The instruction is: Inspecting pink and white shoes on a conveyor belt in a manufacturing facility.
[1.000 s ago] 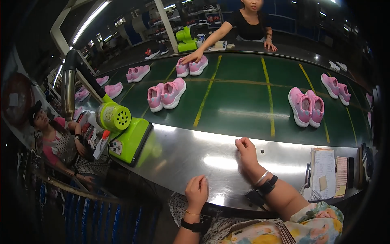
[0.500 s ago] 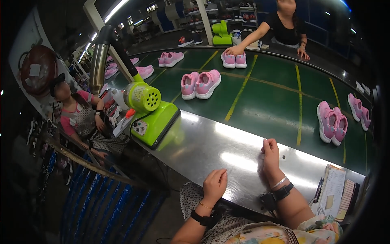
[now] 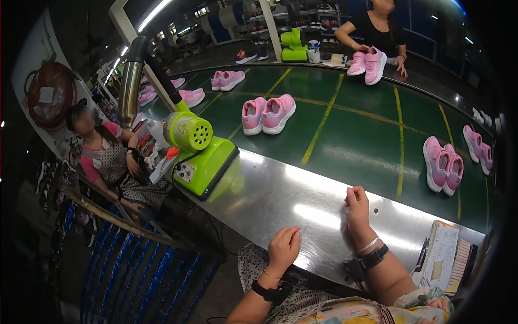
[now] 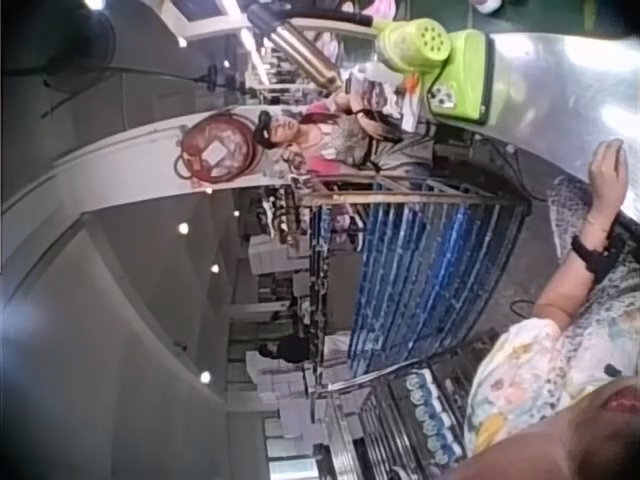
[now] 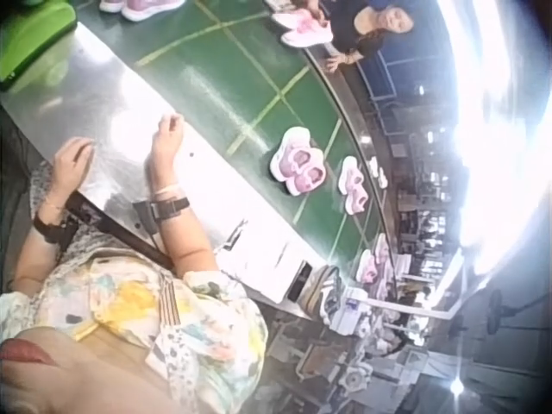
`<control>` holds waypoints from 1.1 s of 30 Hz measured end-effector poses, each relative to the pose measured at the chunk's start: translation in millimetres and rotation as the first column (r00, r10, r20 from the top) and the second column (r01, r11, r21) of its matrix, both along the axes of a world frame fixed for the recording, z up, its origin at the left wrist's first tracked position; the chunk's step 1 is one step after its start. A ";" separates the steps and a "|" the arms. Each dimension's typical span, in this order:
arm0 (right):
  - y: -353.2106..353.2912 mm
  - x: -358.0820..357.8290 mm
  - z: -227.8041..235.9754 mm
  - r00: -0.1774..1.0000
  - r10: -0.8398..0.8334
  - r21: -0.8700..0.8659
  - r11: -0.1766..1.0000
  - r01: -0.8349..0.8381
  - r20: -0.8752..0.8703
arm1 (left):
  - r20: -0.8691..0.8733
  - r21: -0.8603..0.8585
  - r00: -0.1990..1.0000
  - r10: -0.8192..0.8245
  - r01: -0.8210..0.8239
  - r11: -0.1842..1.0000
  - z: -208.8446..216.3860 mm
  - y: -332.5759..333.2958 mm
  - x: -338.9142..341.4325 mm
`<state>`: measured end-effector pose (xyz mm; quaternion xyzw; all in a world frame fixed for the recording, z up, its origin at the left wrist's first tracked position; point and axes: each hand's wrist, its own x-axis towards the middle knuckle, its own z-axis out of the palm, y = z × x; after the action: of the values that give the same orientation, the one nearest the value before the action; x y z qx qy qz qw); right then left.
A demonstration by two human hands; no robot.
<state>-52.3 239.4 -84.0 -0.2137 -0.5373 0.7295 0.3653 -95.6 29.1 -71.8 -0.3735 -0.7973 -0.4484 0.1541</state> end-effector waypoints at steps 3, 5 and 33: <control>-1.2 -3.4 1.1 1.000 -0.002 -0.007 1.000 0.002 -0.006 | -0.017 -0.001 1.000 0.006 -0.006 1.000 0.8 -0.9 -2.7; -3.1 -4.4 3.0 1.000 0.012 -0.008 1.000 -0.012 0.006 | -0.031 0.002 0.999 0.025 -0.025 1.000 0.3 -3.5 -2.1; 6.4 -2.7 -4.4 0.999 -0.018 0.035 0.999 0.016 0.039 | -0.009 0.064 1.000 -0.011 0.011 0.998 -1.8 -1.9 1.4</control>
<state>-55.0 245.8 -88.4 -0.2262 -0.5549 0.7127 0.3645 -94.1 27.2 -73.6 -0.3746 -0.7798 -0.4730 0.1669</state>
